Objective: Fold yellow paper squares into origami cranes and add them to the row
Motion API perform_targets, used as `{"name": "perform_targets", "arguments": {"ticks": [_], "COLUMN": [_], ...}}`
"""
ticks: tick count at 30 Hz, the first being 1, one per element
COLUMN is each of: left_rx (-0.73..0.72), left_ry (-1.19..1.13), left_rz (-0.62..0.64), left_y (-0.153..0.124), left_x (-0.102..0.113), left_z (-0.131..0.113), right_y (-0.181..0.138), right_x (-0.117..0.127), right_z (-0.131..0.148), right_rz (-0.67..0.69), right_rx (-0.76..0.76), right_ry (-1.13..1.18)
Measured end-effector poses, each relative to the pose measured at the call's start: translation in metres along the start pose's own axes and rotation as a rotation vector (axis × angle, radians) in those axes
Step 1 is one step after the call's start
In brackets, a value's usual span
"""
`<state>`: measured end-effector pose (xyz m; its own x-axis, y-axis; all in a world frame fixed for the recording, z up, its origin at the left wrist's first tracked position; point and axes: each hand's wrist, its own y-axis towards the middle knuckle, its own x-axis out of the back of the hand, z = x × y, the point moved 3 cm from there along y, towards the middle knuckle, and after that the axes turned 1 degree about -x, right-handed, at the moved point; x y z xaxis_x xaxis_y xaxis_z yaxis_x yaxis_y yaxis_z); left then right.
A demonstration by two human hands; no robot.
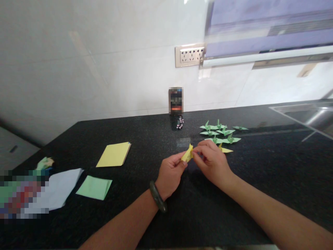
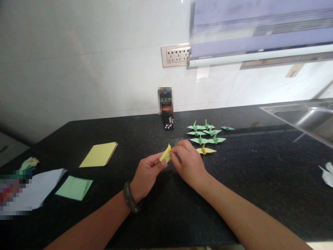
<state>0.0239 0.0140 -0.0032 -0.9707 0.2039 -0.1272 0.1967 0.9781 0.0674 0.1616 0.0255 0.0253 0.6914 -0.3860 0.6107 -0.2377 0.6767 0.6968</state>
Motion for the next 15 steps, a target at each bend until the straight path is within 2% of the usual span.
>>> {"name": "perform_targets", "arguments": {"ticks": [5, 11, 15], "left_rx": [0.108, 0.104, 0.096], "left_ry": [-0.181, -0.335, -0.364], "left_rz": [-0.04, -0.044, -0.015], "left_y": [0.002, 0.006, 0.005], "left_x": [0.001, 0.003, 0.001], "left_z": [0.005, 0.004, 0.0], "right_y": [0.0, -0.002, -0.001], "right_x": [0.004, 0.007, 0.004], "right_z": [0.003, 0.012, 0.012], "right_rz": [0.002, 0.105, 0.133], "right_rx": [0.138, 0.323, 0.283], "right_ry": [0.033, 0.078, 0.13]}}
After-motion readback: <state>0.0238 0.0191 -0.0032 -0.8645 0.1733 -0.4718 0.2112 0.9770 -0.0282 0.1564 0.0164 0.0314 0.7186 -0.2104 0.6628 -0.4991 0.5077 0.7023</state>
